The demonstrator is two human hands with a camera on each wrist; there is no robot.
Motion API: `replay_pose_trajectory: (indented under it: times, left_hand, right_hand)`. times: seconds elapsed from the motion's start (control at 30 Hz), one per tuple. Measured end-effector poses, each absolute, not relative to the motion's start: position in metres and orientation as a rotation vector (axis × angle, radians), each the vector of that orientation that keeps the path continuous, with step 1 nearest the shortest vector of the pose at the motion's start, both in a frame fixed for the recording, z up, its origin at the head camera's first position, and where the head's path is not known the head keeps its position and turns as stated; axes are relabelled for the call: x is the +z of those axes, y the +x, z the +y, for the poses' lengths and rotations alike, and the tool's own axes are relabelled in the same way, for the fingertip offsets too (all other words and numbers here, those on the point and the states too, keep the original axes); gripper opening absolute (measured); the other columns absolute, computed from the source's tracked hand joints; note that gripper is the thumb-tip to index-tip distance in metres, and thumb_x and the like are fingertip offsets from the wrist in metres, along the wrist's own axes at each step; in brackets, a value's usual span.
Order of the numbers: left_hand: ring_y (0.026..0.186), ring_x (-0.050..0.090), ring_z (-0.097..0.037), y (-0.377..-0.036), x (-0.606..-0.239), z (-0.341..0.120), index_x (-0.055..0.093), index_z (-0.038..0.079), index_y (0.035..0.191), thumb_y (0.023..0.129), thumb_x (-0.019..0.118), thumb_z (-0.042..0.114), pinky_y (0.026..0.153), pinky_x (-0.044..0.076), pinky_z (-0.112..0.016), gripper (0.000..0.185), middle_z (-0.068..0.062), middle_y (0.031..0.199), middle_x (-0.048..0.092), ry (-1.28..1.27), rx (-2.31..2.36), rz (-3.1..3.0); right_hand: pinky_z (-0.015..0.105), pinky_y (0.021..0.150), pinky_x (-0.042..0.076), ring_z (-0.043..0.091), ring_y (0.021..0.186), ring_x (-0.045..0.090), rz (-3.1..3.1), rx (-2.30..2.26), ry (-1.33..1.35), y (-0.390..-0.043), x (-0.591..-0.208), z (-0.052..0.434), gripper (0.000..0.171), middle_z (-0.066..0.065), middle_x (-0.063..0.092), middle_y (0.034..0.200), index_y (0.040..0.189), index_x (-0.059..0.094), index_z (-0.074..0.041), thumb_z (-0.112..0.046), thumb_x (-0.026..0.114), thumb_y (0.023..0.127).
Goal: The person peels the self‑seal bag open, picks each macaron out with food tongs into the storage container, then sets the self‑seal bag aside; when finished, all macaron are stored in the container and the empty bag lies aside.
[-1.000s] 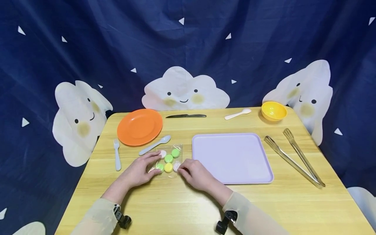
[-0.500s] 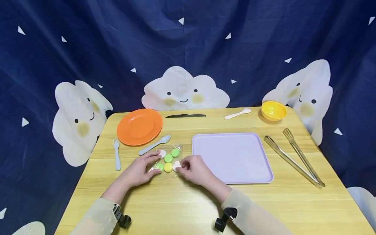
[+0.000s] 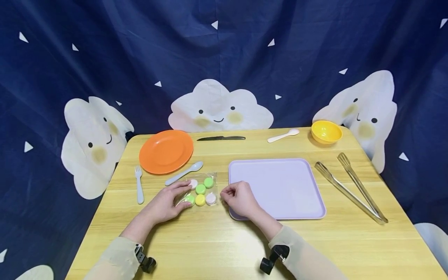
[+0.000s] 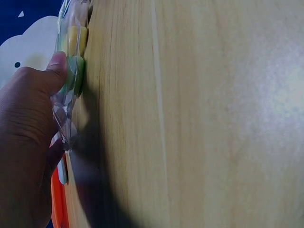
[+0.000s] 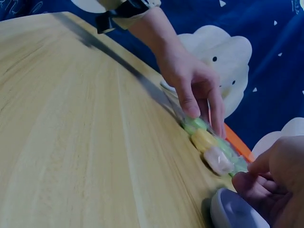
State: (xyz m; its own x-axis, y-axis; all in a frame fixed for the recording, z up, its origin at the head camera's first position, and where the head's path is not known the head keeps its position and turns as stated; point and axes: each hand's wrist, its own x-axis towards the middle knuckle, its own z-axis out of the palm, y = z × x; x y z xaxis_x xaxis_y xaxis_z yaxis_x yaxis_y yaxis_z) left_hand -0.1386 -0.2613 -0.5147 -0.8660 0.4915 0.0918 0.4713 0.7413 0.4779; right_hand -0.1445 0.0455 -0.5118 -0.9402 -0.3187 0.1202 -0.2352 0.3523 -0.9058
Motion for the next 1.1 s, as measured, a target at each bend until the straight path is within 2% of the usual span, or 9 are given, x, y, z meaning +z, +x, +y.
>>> replay_pose_trajectory:
  times: [0.07, 0.23, 0.37, 0.5, 0.6, 0.73, 0.83, 0.9, 1.1]
  left_hand:
    - [0.142, 0.051, -0.032, -0.138, -0.514, -0.262, 0.065, 0.009, 0.146, 0.093, 0.084, 0.037, 0.116, 0.043, -0.053, 0.062, -0.004, 0.156, 0.053, 0.800, 0.773, 2.895]
    - [0.143, 0.051, -0.030, -0.139, -0.516, -0.262, 0.064, 0.010, 0.147, 0.094, 0.084, 0.038, 0.117, 0.042, -0.052, 0.063, -0.002, 0.157, 0.053, 0.791, 0.764, 2.893]
    - [0.143, 0.050, -0.028, -0.139, -0.515, -0.262, 0.064, 0.010, 0.147, 0.094, 0.083, 0.038, 0.117, 0.042, -0.049, 0.062, -0.001, 0.157, 0.052, 0.790, 0.775, 2.888]
    - [0.143, 0.051, -0.028, -0.139, -0.516, -0.262, 0.064, 0.009, 0.146, 0.094, 0.084, 0.038, 0.116, 0.043, -0.050, 0.062, -0.002, 0.156, 0.053, 0.808, 0.789, 2.890]
    - [0.142, 0.051, -0.030, -0.139, -0.516, -0.263, 0.065, 0.008, 0.145, 0.094, 0.084, 0.038, 0.116, 0.043, -0.051, 0.063, -0.004, 0.156, 0.053, 0.820, 0.787, 2.892]
    - [0.142, 0.051, -0.031, -0.139, -0.517, -0.263, 0.064, 0.008, 0.146, 0.094, 0.083, 0.038, 0.116, 0.043, -0.052, 0.063, -0.004, 0.156, 0.053, 0.820, 0.778, 2.895]
    - [0.142, 0.051, -0.031, -0.139, -0.516, -0.263, 0.064, 0.008, 0.146, 0.094, 0.083, 0.038, 0.116, 0.043, -0.052, 0.062, -0.005, 0.156, 0.054, 0.823, 0.773, 2.900]
    - [0.142, 0.052, -0.031, -0.139, -0.514, -0.263, 0.065, 0.008, 0.145, 0.093, 0.084, 0.037, 0.116, 0.043, -0.052, 0.063, -0.005, 0.156, 0.054, 0.825, 0.777, 2.900]
    - [0.141, 0.053, -0.030, -0.138, -0.513, -0.262, 0.065, 0.007, 0.144, 0.094, 0.084, 0.036, 0.115, 0.044, -0.051, 0.061, -0.005, 0.155, 0.055, 0.828, 0.784, 2.901]
  right_hand:
    - [0.023, 0.060, 0.058, 0.008, 0.063, 0.066, 2.532, -1.647, -0.525, -0.146, -0.510, 0.042, 0.004, 0.001, 0.073, 0.072, 0.087, 0.078, 0.003, 0.000, 0.077, 0.090]
    - [0.022, 0.059, 0.056, 0.005, 0.063, 0.060, 2.608, -1.518, -0.622, -0.152, -0.506, 0.027, 0.012, -0.003, 0.066, 0.073, 0.086, 0.074, -0.001, -0.008, 0.084, 0.086]
    - [0.022, 0.059, 0.052, 0.003, 0.061, 0.055, 2.689, -1.371, -0.691, -0.157, -0.506, 0.018, 0.016, -0.009, 0.062, 0.068, 0.079, 0.072, -0.009, -0.011, 0.084, 0.090]
    - [0.023, 0.061, 0.052, 0.003, 0.060, 0.056, 2.686, -1.388, -0.634, -0.160, -0.508, 0.018, 0.015, -0.011, 0.063, 0.066, 0.079, 0.076, -0.011, -0.008, 0.081, 0.093]
    - [0.024, 0.056, 0.055, 0.010, 0.056, 0.063, 2.601, -1.547, -0.499, -0.160, -0.509, 0.025, 0.012, -0.002, 0.068, 0.066, 0.082, 0.078, -0.004, -0.003, 0.079, 0.094]
    - [0.029, 0.049, 0.059, 0.028, 0.053, 0.069, 2.381, -1.783, -0.297, -0.157, -0.512, 0.035, 0.011, 0.015, 0.072, 0.068, 0.085, 0.074, 0.007, 0.004, 0.074, 0.096]
    - [0.031, 0.050, 0.061, 0.033, 0.055, 0.071, 2.271, -1.858, -0.230, -0.155, -0.512, 0.039, 0.011, 0.020, 0.072, 0.070, 0.087, 0.073, 0.010, 0.006, 0.071, 0.097]
    - [0.030, 0.051, 0.060, 0.031, 0.054, 0.071, 2.288, -1.834, -0.246, -0.156, -0.510, 0.040, 0.010, 0.019, 0.072, 0.070, 0.087, 0.074, 0.009, 0.005, 0.072, 0.096]
    - [0.022, 0.058, 0.058, 0.009, 0.060, 0.065, 2.589, -1.579, -0.427, -0.166, -0.504, 0.032, 0.012, 0.002, 0.070, 0.072, 0.087, 0.075, 0.002, -0.007, 0.083, 0.088]
